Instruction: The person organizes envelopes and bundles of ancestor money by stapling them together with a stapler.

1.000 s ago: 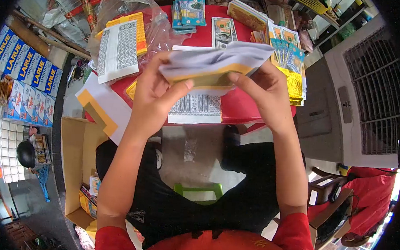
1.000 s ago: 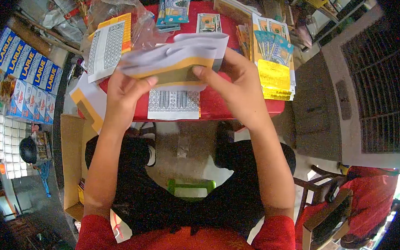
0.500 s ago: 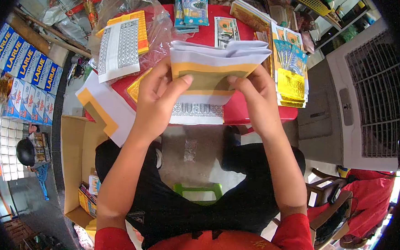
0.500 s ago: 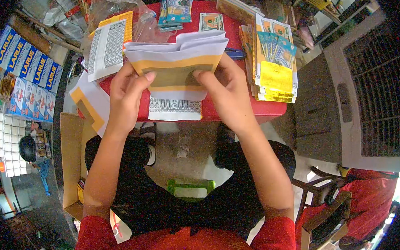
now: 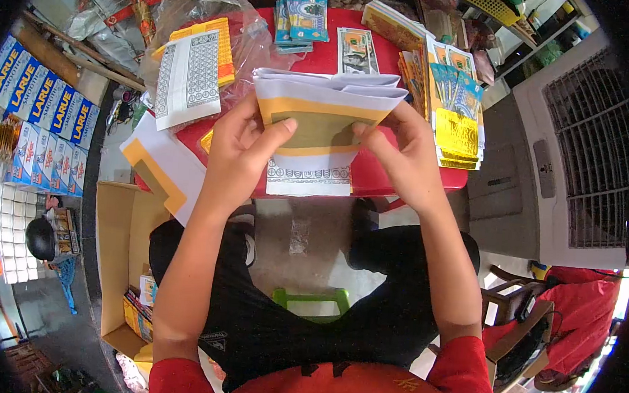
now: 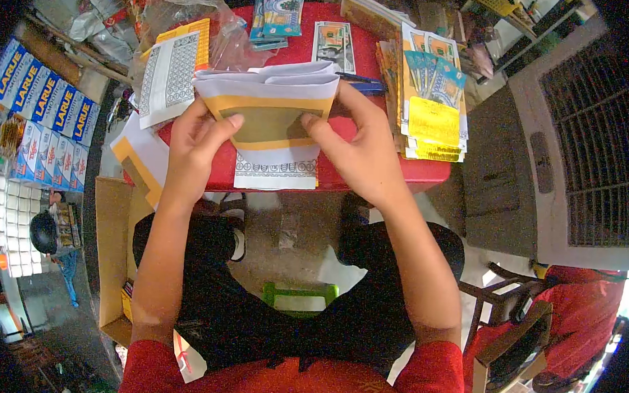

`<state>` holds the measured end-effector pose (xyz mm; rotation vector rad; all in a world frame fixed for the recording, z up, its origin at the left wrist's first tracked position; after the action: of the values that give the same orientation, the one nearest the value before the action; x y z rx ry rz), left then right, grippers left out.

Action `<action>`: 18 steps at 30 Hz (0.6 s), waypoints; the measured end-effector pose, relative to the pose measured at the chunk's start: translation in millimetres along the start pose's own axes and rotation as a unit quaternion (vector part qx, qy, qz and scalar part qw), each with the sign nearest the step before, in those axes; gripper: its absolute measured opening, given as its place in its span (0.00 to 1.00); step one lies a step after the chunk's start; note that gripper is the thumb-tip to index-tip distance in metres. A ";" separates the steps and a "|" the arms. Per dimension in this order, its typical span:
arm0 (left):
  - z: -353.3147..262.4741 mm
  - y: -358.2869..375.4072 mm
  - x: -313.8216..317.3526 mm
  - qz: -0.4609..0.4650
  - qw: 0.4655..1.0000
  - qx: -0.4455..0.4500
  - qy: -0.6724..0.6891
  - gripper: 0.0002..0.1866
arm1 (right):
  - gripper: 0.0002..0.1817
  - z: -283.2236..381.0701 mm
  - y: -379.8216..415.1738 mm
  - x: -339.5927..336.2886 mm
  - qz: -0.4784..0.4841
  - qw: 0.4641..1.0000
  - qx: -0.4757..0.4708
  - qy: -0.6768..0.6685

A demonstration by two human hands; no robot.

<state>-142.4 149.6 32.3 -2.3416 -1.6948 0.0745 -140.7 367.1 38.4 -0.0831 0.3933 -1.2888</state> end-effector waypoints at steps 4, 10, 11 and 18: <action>4.6 -1.0 -5.5 0.002 0.999 -0.042 0.022 0.18 | 0.13 0.2 -2.4 -3.7 0.014 1.000 0.003 -0.015; 8.6 -6.2 -5.7 -0.021 0.996 -0.044 0.068 0.23 | 0.17 -7.1 -5.9 -4.6 -0.008 0.997 0.019 -0.079; 10.1 -6.1 -6.1 -0.022 0.996 -0.044 0.068 0.23 | 0.17 -7.0 -6.2 -3.5 -0.007 0.997 0.020 -0.078; 27.4 0.4 -17.9 -0.032 0.987 -0.153 0.045 0.39 | 0.28 -50.5 -8.0 2.5 -0.010 0.979 0.165 -0.123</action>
<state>-153.0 137.3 3.8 -2.4533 -1.8478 -0.3219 -164.2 370.3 -7.0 0.0344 -0.0351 -1.3298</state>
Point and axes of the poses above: each hand's wrist, its own y-axis away from the middle knuckle, its own x-axis out of the palm, z = x × y, the point moved 3 cm from there along -y, towards the middle knuckle, and after that the axes turned 8 degrees about z, right-handed, at the moved point
